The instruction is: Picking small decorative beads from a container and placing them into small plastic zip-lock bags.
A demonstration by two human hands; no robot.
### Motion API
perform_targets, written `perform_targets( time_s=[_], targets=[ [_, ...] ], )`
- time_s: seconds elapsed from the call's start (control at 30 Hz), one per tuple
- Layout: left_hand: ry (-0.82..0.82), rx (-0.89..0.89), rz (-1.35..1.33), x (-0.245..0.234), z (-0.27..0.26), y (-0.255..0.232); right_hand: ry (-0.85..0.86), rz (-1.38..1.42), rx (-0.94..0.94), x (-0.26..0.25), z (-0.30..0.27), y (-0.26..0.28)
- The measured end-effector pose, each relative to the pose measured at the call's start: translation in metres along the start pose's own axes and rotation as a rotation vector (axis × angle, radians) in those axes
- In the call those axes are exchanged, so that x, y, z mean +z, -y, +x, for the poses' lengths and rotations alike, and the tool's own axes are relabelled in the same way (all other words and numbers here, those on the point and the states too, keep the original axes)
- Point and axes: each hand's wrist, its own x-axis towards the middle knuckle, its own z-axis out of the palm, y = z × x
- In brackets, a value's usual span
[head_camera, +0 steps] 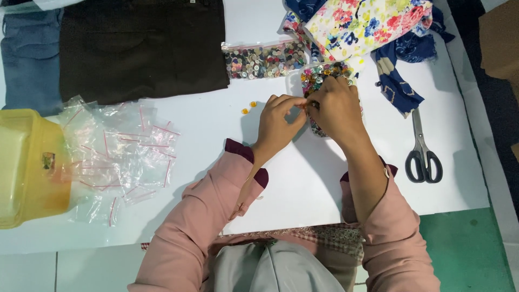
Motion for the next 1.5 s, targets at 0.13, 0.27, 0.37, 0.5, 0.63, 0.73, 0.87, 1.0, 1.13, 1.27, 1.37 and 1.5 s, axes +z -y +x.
perform_targets(
  time_s=[0.13,0.27,0.37,0.5,0.63,0.73,0.87,1.0,1.13,1.27,1.37,1.5],
  targets=[
    [-0.011,0.006,0.003,-0.010,-0.003,-0.002,-0.002,-0.023,-0.008,0.010,0.003,-0.003],
    [0.016,0.001,0.006,-0.030,-0.010,-0.009,-0.050,0.025,0.001,0.008,0.004,-0.005],
    [0.022,-0.001,0.030,-0.052,-0.016,-0.016,-0.195,0.146,-0.040,-0.009,0.007,0.008],
    [0.020,-0.023,0.109,-0.070,-0.031,0.005,-0.331,0.448,-0.070,-0.016,0.006,0.035],
    [0.005,-0.086,0.171,-0.094,-0.039,0.016,-0.259,0.668,-0.044,0.012,0.008,0.069],
    [0.013,-0.187,0.216,-0.112,-0.040,0.016,-0.163,0.610,-0.087,0.037,0.009,0.087],
    [0.039,-0.323,0.273,-0.122,-0.041,0.019,-0.086,0.652,-0.068,0.053,0.008,0.101],
    [0.011,-0.286,0.278,-0.118,-0.036,0.025,-0.142,0.655,-0.043,0.062,0.014,0.101],
    [-0.027,-0.198,0.302,-0.109,-0.034,0.039,-0.164,0.626,-0.020,0.070,0.020,0.105],
    [-0.008,-0.182,0.331,-0.107,-0.033,0.043,-0.184,0.596,-0.042,0.070,0.020,0.109],
    [-0.010,-0.169,0.333,-0.107,-0.033,0.041,-0.189,0.583,-0.046,0.067,0.017,0.111],
    [0.001,-0.171,0.307,-0.105,-0.035,0.024,-0.215,0.516,-0.080,0.050,0.012,0.109]
  ],
)
